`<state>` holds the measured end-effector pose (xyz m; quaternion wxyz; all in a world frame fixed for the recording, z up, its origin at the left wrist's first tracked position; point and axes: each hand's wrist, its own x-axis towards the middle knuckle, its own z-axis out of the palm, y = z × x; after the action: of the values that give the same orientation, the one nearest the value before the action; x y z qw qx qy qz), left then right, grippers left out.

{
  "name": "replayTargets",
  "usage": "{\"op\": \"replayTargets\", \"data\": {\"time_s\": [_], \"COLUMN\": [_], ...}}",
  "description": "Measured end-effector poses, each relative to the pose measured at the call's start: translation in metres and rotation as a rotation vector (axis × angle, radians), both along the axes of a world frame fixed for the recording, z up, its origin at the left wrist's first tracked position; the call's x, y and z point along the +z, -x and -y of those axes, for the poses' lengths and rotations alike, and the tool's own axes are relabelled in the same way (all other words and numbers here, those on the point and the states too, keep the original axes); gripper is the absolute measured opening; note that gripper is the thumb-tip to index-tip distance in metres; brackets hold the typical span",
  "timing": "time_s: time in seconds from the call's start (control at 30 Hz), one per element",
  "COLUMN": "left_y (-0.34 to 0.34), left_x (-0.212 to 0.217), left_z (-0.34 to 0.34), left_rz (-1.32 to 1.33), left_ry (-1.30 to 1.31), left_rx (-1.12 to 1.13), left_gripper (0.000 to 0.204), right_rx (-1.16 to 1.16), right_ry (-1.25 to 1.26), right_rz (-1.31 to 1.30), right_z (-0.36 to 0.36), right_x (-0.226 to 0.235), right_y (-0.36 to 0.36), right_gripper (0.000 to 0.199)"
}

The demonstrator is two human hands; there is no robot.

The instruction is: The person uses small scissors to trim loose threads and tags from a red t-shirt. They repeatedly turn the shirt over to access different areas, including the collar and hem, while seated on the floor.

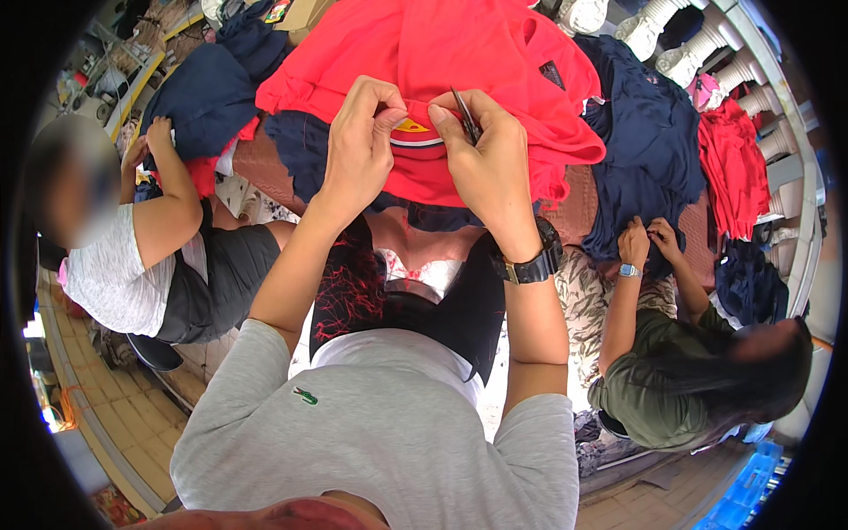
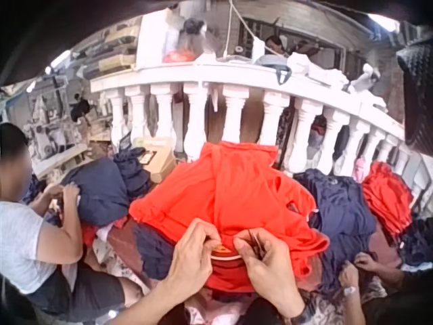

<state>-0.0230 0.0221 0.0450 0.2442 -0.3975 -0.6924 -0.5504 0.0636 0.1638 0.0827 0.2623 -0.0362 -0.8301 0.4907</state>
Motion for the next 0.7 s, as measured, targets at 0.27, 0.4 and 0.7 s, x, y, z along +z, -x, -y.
{"op": "replayTargets", "data": {"time_s": [0.27, 0.4, 0.7], "left_y": [0.007, 0.009, 0.007], "left_x": [0.004, 0.003, 0.002], "left_z": [0.007, 0.008, 0.009], "left_rz": [0.058, 0.093, 0.112], "left_ry": [0.070, 0.074, 0.067], "left_rx": [-0.087, -0.111, -0.094], "left_gripper": [0.009, 0.008, 0.009], "right_rx": [0.153, 0.270, 0.276], "right_ry": [-0.472, -0.766, -1.039], "right_rz": [-0.172, -0.031, -0.057], "right_z": [0.002, -0.017, -0.013], "right_x": [0.053, 0.059, 0.066], "right_y": [-0.009, 0.016, 0.022], "right_gripper": [0.022, 0.014, 0.007]}}
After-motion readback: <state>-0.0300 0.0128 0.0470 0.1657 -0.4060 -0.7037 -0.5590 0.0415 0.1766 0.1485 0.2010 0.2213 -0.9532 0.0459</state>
